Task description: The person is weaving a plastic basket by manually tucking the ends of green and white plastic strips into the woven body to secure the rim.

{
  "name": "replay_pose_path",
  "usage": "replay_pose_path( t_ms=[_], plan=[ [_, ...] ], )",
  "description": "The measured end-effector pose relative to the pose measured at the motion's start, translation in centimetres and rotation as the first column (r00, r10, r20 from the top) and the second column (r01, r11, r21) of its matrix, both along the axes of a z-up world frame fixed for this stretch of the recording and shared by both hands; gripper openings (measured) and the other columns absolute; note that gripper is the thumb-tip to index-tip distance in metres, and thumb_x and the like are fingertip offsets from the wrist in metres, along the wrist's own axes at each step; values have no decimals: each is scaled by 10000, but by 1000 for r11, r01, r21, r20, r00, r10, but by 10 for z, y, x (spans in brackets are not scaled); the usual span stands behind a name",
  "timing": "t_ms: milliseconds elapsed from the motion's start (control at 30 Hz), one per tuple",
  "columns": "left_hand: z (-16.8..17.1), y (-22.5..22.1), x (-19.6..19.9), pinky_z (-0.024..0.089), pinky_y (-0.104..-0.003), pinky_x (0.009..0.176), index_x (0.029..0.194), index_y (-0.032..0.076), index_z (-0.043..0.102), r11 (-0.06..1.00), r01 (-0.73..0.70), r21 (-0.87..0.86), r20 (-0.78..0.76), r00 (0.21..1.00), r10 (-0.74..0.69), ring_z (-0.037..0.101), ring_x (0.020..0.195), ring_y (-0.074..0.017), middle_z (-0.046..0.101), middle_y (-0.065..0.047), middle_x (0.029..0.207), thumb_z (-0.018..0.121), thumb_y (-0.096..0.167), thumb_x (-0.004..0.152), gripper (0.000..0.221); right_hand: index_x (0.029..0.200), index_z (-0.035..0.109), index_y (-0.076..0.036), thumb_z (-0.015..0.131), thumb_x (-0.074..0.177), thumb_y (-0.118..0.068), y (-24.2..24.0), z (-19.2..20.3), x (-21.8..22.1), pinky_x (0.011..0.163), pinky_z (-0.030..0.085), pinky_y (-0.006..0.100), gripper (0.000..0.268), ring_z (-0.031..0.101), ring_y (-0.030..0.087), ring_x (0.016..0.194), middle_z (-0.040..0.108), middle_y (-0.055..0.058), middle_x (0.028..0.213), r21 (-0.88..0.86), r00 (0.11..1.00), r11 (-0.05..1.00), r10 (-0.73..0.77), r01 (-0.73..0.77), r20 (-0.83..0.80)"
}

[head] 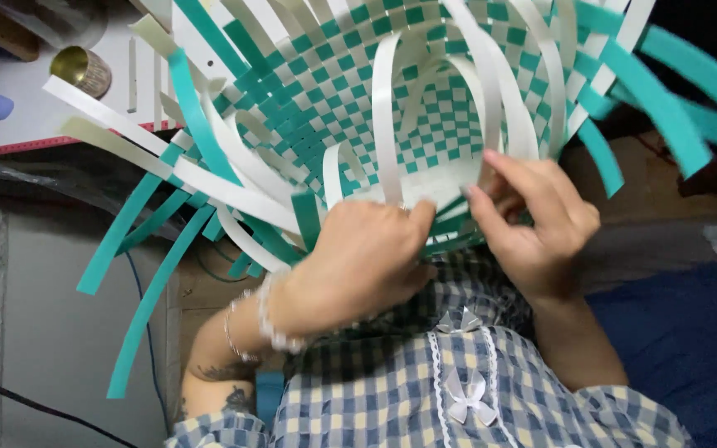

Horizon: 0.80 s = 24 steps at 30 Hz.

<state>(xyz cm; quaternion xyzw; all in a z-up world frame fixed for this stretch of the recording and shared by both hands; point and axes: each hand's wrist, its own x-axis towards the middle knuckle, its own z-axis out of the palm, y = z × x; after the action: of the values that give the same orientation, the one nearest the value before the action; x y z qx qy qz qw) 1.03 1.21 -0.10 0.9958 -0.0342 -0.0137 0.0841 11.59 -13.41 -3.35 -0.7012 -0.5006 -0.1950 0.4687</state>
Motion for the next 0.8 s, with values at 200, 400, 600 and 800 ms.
replay_pose_path(
  t_ms=[200, 400, 600, 800],
  plan=[
    [-26, 13, 35, 486, -505, 394, 1003, -81, 571, 992, 37, -120, 61, 998, -30, 635, 466, -397, 610, -187, 566, 715, -29, 602, 429, 1000, 711, 134, 802, 859, 8, 4, -49, 16, 399, 471, 263, 210, 554, 204, 568, 645, 145, 809, 220, 975, 969, -153, 115, 161],
    [-7, 24, 52, 480, -543, 416, 1037, -69, 587, 968, 131, -214, 179, 979, -94, 630, 486, -424, 593, -183, 559, 688, -35, 555, 493, 1388, 286, -56, 793, 878, -374, 6, -81, -5, 1157, 200, 508, 787, 189, 339, 1398, 245, 194, 1470, 264, 964, 944, -235, 197, 121],
    [10, 25, 56, 524, -535, 500, 1046, -65, 612, 955, 149, -256, 112, 986, -124, 667, 580, -433, 654, -227, 667, 710, -43, 557, 499, 1375, 258, 69, 853, 862, -233, 12, -84, -3, 1124, 76, 613, 841, 85, 465, 1407, 155, 310, 1492, 226, 977, 951, -215, 210, -6],
    [-4, 20, 61, 387, -443, 345, 973, 80, 485, 985, 153, -80, 27, 988, -151, 553, 488, -315, 564, -67, 581, 765, 175, 650, 438, 1494, 177, -105, 677, 921, -356, 13, -78, -15, 1334, 105, 574, 800, 74, 333, 1553, 110, 121, 1610, 176, 945, 950, -209, 257, -251]
  ],
)
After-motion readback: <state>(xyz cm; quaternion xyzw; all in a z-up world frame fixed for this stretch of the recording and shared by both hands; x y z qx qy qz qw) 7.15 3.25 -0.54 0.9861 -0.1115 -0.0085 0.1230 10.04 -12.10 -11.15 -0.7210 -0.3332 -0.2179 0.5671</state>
